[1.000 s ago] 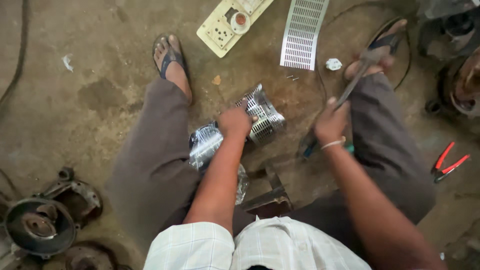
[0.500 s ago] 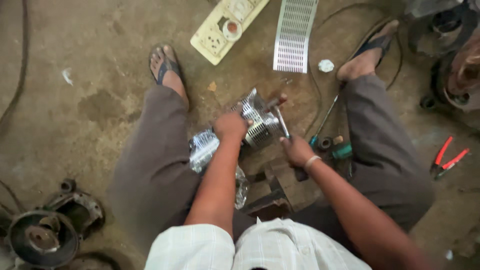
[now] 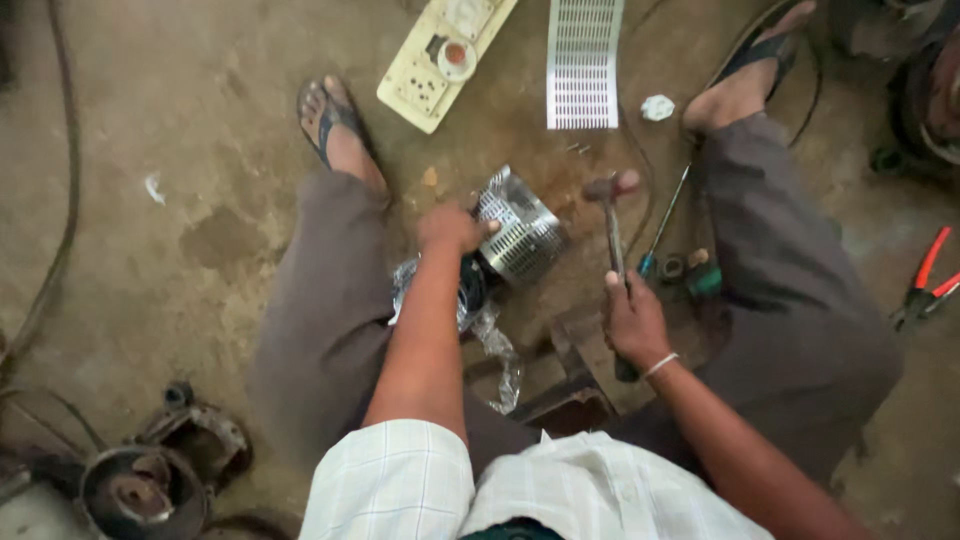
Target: The person is repairing a motor by using a screwdriver and hammer to adjust and secure its components. They manipulate the motor casing and internal parts while seated on the floor.
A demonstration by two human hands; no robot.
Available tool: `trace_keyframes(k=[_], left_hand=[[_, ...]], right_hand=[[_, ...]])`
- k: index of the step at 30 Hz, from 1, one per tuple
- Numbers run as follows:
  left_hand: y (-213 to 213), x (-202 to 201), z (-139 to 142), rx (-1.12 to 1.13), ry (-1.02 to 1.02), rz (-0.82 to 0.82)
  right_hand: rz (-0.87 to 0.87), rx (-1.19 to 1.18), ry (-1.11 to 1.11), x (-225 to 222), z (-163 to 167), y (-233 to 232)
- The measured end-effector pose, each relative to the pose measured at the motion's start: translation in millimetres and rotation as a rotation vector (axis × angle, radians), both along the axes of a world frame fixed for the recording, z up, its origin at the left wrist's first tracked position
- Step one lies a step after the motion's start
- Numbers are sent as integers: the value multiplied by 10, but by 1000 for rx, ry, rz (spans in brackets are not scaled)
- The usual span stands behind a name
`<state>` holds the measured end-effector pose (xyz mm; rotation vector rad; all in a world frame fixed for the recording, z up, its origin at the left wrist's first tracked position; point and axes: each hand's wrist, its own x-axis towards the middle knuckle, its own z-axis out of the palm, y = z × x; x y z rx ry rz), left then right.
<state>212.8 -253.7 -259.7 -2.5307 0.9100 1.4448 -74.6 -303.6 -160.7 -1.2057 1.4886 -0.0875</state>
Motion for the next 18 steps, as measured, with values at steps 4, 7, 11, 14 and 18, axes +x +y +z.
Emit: trace_keyframes(k=[4, 7, 11, 14, 18], left_hand=[[7, -26, 66, -34, 11, 33], [-22, -17, 109, 35, -18, 38], [-61, -13, 125, -28, -46, -29], [-44, -50, 105, -10, -56, -40], [-28, -71, 83, 33, -61, -2]], right_hand=[[-174, -133, -229, -47, -173, 86], [-178, 32, -199, -40, -338, 152], [150, 165, -100, -95, -485, 32], [-47, 32, -273, -167, -506, -49], [-338, -82, -268, -142, -508, -103]])
